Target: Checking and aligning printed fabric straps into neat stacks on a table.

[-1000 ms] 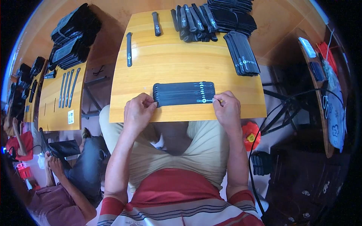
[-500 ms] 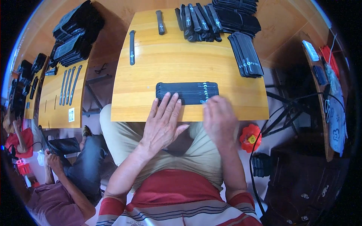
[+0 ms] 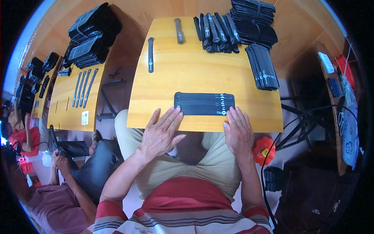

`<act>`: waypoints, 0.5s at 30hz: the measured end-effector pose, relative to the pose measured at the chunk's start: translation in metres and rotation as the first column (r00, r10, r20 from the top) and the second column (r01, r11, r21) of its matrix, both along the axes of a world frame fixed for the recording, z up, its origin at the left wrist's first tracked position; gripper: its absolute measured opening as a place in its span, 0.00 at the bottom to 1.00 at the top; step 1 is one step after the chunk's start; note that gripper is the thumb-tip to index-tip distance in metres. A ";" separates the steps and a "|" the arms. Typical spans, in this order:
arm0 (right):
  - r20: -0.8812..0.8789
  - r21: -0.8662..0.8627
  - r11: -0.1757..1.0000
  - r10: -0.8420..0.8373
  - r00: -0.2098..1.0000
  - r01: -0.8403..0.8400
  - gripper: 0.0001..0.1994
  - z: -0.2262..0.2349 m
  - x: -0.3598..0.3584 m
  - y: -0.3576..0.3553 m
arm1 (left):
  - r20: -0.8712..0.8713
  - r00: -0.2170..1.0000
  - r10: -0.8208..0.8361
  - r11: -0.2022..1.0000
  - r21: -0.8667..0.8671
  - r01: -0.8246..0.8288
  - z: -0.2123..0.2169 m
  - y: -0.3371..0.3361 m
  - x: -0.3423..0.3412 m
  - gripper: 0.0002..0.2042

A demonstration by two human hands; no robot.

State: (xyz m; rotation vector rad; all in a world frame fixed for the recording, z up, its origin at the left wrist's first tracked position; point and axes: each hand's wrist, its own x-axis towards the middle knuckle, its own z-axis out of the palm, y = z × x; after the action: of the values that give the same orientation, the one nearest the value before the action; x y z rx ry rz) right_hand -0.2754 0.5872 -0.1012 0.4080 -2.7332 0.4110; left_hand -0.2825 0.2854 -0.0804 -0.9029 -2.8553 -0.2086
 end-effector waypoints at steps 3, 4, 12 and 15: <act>-0.010 -0.026 1.000 -0.002 1.000 0.002 0.21 0.002 0.000 -0.001 | -0.012 0.999 -0.050 0.999 0.015 0.051 0.008 -0.009 -0.006 0.32; -0.010 -0.041 0.999 -0.005 1.000 0.005 0.21 0.002 0.001 -0.001 | -0.014 0.995 -0.095 0.995 0.033 0.096 0.011 -0.012 -0.009 0.31; -0.065 -0.032 0.999 0.003 0.998 -0.005 0.21 -0.003 0.000 -0.001 | 0.020 0.973 0.232 0.915 0.336 -0.225 -0.009 -0.047 -0.090 0.24; -0.073 -0.019 1.000 0.001 0.997 -0.002 0.21 -0.006 0.000 -0.001 | -0.224 0.937 0.267 0.944 0.258 -0.208 -0.018 -0.053 -0.136 0.27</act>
State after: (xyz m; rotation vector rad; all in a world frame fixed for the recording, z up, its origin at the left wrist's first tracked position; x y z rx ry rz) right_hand -0.2751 0.5866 -0.1073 0.4119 -2.6566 0.4143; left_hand -0.4189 0.2320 -0.0984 -0.4909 -2.5997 -0.3586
